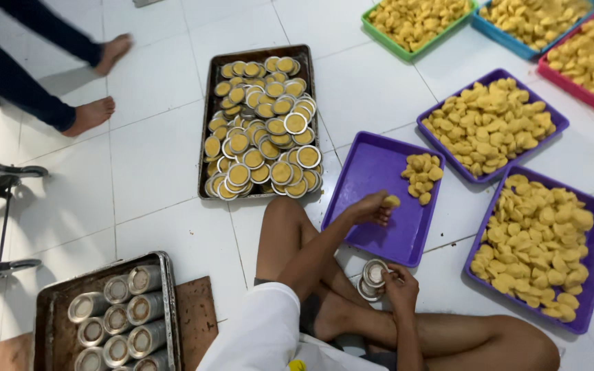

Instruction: The person puts food items into metal cups by hand while sitting on the floor, then places the filled cups onto a large metal tray.

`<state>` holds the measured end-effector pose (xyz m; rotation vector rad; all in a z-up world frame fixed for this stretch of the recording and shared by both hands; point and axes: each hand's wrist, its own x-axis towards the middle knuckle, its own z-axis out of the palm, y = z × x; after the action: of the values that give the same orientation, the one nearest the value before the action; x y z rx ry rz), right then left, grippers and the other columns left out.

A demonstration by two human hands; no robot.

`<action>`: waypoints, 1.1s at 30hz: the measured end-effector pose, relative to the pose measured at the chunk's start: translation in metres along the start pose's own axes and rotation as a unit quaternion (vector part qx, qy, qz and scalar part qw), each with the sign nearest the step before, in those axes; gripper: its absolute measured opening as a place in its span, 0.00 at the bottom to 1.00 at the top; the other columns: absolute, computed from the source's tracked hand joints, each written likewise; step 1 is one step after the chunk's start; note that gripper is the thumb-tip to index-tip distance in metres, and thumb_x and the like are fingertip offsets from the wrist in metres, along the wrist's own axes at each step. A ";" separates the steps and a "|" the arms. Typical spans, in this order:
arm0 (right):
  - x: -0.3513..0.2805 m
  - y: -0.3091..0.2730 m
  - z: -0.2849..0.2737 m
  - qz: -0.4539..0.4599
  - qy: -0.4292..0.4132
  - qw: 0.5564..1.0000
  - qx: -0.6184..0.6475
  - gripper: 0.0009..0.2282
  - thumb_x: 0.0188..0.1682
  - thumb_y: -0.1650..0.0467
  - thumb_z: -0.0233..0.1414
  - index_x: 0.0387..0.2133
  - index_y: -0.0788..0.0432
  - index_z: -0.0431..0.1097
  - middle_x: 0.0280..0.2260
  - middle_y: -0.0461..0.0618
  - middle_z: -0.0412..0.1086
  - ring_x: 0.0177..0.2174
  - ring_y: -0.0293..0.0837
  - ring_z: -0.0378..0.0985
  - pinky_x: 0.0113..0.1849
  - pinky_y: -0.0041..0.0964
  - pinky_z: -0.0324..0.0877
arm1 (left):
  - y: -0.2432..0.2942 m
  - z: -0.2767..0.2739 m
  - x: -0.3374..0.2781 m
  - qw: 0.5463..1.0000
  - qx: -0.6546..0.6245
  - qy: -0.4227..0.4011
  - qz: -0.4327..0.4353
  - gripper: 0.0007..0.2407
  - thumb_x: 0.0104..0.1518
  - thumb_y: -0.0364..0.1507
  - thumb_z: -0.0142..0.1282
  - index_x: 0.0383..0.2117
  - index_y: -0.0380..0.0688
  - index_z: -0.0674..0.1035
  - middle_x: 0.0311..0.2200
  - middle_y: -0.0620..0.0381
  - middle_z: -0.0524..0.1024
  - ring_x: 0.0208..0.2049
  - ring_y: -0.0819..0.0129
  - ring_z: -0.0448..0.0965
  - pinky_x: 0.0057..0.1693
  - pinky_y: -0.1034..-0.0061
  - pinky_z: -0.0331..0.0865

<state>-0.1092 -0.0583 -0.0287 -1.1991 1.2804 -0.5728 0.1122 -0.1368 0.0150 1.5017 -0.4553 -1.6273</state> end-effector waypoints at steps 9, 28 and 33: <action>-0.005 0.000 -0.002 -0.047 0.013 0.999 -0.023 0.06 0.46 0.75 0.61 0.36 0.59 0.79 0.22 0.49 0.68 0.21 0.40 0.72 0.23 0.36 0.73 | 0.006 -0.007 -0.028 0.989 0.116 0.084 0.034 0.19 0.52 0.53 0.57 0.22 0.50 0.80 0.16 0.61 0.72 0.20 0.70 0.73 0.33 0.72 0.69; -0.006 0.006 -0.005 -0.141 0.009 0.987 -0.078 0.07 0.45 0.72 0.61 0.36 0.56 0.80 0.22 0.45 0.69 0.22 0.36 0.69 0.29 0.32 0.68 | -0.005 0.001 -0.044 0.993 -0.110 0.019 0.049 0.16 0.57 0.43 0.63 0.34 0.43 0.78 0.30 0.51 0.81 0.24 0.68 0.78 0.37 0.73 0.78; -0.006 0.009 -0.005 -0.097 0.021 0.994 -0.048 0.07 0.47 0.72 0.60 0.37 0.59 0.79 0.23 0.47 0.69 0.21 0.41 0.74 0.26 0.35 0.73 | -0.028 0.009 -0.036 0.936 0.204 0.258 0.123 0.13 0.43 0.36 0.67 0.35 0.50 0.82 0.31 0.55 0.83 0.28 0.66 0.81 0.35 0.68 0.74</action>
<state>-0.1179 -0.0517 -0.0340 -1.4090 1.2457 -0.6870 0.0915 -0.0957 0.0181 2.0083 -0.6744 -0.9213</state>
